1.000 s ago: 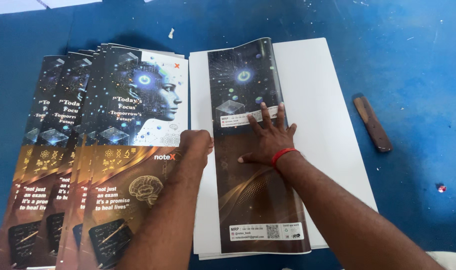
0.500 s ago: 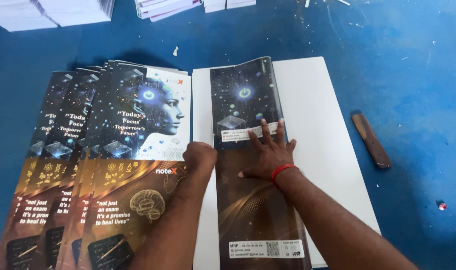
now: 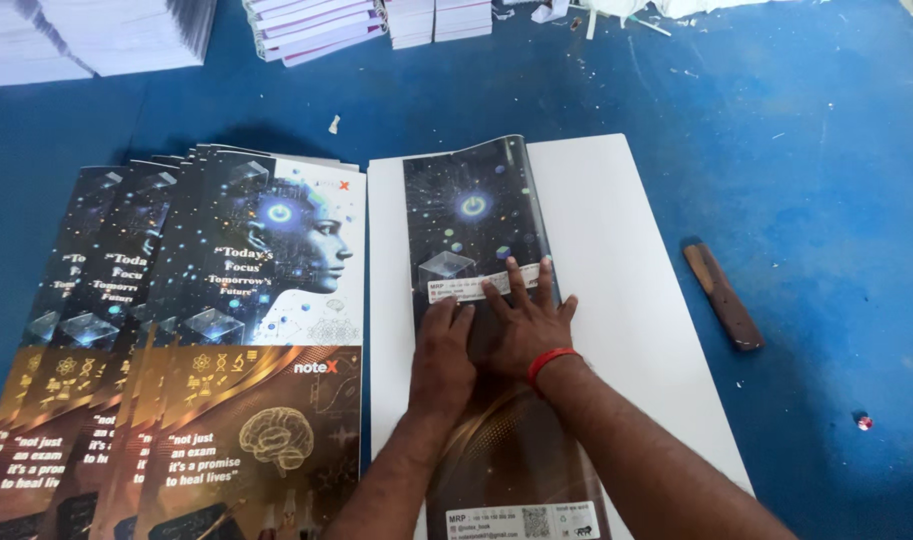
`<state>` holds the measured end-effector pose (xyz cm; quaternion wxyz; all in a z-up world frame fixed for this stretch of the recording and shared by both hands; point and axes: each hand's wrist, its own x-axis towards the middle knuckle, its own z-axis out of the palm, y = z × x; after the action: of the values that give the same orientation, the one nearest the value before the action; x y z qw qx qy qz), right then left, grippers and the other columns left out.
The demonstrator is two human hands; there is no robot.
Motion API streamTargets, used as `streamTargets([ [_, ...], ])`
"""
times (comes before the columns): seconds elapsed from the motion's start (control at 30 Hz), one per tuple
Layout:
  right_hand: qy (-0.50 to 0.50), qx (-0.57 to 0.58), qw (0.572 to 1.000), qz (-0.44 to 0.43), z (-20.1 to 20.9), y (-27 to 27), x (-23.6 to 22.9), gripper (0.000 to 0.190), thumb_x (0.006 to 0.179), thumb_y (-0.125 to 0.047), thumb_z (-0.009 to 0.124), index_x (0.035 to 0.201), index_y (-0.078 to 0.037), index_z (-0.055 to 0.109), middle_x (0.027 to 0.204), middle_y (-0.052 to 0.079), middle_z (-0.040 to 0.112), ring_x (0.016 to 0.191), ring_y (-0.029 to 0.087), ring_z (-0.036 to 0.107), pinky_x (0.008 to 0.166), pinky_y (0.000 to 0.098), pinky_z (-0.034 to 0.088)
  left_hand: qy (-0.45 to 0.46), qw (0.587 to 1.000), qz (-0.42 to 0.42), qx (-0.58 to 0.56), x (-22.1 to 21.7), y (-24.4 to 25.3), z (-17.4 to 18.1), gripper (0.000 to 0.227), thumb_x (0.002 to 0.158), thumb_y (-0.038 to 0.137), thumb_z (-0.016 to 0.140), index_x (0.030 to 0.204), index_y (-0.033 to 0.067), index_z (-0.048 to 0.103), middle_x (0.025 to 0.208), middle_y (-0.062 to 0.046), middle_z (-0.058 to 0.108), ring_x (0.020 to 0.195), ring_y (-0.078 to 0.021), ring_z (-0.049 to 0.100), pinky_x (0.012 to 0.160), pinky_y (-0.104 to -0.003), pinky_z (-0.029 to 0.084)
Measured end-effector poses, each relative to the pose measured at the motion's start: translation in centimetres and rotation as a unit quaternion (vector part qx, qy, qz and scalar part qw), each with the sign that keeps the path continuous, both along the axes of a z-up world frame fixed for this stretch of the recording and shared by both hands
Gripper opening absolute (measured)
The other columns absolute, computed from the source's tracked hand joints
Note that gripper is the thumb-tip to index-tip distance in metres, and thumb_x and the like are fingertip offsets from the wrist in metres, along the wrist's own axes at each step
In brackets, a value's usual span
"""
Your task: The person is binding books by folding a cover sheet over the spine of a book block and using a wooden tool to press and smooth the fold. They repeat this process for multiple books.
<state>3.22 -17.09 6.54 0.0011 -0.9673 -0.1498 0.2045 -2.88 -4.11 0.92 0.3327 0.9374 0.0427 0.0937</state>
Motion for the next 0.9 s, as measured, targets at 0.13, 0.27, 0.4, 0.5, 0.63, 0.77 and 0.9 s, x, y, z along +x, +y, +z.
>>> streamTargets([
  [0.13, -0.028, 0.026, 0.999, -0.008, -1.0, 0.0, 0.2, 0.091, 0.08, -0.064, 0.065, 0.159, -0.039, 0.028, 0.173, 0.003, -0.003, 0.156, 0.045, -0.015, 0.112, 0.0822, 0.014, -0.05, 0.997, -0.038, 0.039, -0.6, -0.3, -2.8, 0.055, 0.085, -0.005, 0.051, 0.138, 0.0029, 0.06, 0.156, -0.023, 0.043, 0.148, -0.0417, 0.034, 0.121, -0.05, 0.027],
  [0.27, -0.033, 0.029, 0.999, -0.001, -0.2, 0.1, 0.2, 0.092, 0.078, -0.062, 0.066, 0.159, -0.038, 0.03, 0.173, 0.005, -0.001, 0.155, 0.046, -0.013, 0.111, 0.0828, 0.014, -0.062, 0.997, -0.03, 0.037, -0.7, -0.5, -3.5, 0.052, 0.089, -0.002, 0.05, 0.139, 0.0046, 0.061, 0.158, -0.021, 0.042, 0.15, -0.0388, 0.033, 0.123, -0.05, 0.025],
  [0.4, 0.006, 0.038, 0.999, -0.005, 1.1, -0.3, 0.2, 0.095, 0.074, -0.061, 0.076, 0.156, -0.036, 0.034, 0.172, 0.005, -0.001, 0.156, 0.041, -0.011, 0.116, 0.0761, 0.015, -0.043, 0.998, -0.036, 0.032, -0.8, -0.4, -2.7, 0.054, 0.084, 0.008, 0.058, 0.138, 0.0036, 0.059, 0.155, -0.022, 0.041, 0.147, -0.0388, 0.032, 0.121, -0.05, 0.023],
  [0.5, -0.043, 0.112, 0.993, -0.018, -0.1, -2.4, 0.7, 0.08, 0.08, -0.052, 0.077, 0.15, -0.028, 0.045, 0.17, 0.01, 0.01, 0.155, 0.04, 0.006, 0.119, 0.0646, 0.025, -0.049, 0.996, -0.031, 0.061, -0.8, -0.7, -3.0, 0.055, 0.086, 0.002, 0.052, 0.14, 0.0057, 0.059, 0.156, -0.021, 0.042, 0.148, -0.0371, 0.033, 0.123, -0.049, 0.023],
  [0.63, -0.148, 0.206, 0.96, -0.117, -4.1, -7.4, 2.5, 0.056, 0.095, -0.039, 0.065, 0.144, -0.014, 0.053, 0.159, 0.017, 0.039, 0.146, 0.039, 0.037, 0.117, 0.0512, 0.035, -0.058, 0.993, -0.023, 0.097, -0.8, -0.8, -3.7, 0.058, 0.086, -0.003, 0.045, 0.141, 0.0069, 0.058, 0.158, -0.02, 0.042, 0.15, -0.0355, 0.034, 0.124, -0.048, 0.024],
  [0.77, -0.181, -0.015, 0.972, -0.15, -6.8, -14.6, 4.7, 0.055, 0.095, -0.01, 0.049, 0.15, -0.006, 0.049, 0.156, 0.024, 0.043, 0.141, 0.039, 0.044, 0.112, 0.048, 0.044, -0.054, 0.992, -0.024, 0.114, -0.8, -1.0, -4.0, 0.056, 0.091, -0.005, 0.041, 0.143, 0.0073, 0.057, 0.159, -0.02, 0.041, 0.15, -0.0346, 0.033, 0.125, -0.047, 0.024],
  [0.9, -0.164, -0.06, 0.959, -0.225, -5.7, -19.5, 5.1, 0.06, 0.094, -0.015, 0.052, 0.153, -0.005, 0.043, 0.156, 0.02, 0.039, 0.138, 0.042, 0.042, 0.113, 0.0557, 0.04, -0.055, 0.99, -0.024, 0.124, -0.8, -1.0, -3.9, 0.056, 0.091, -0.005, 0.04, 0.143, 0.0072, 0.056, 0.159, -0.02, 0.041, 0.151, -0.034, 0.032, 0.125, -0.047, 0.023],
])
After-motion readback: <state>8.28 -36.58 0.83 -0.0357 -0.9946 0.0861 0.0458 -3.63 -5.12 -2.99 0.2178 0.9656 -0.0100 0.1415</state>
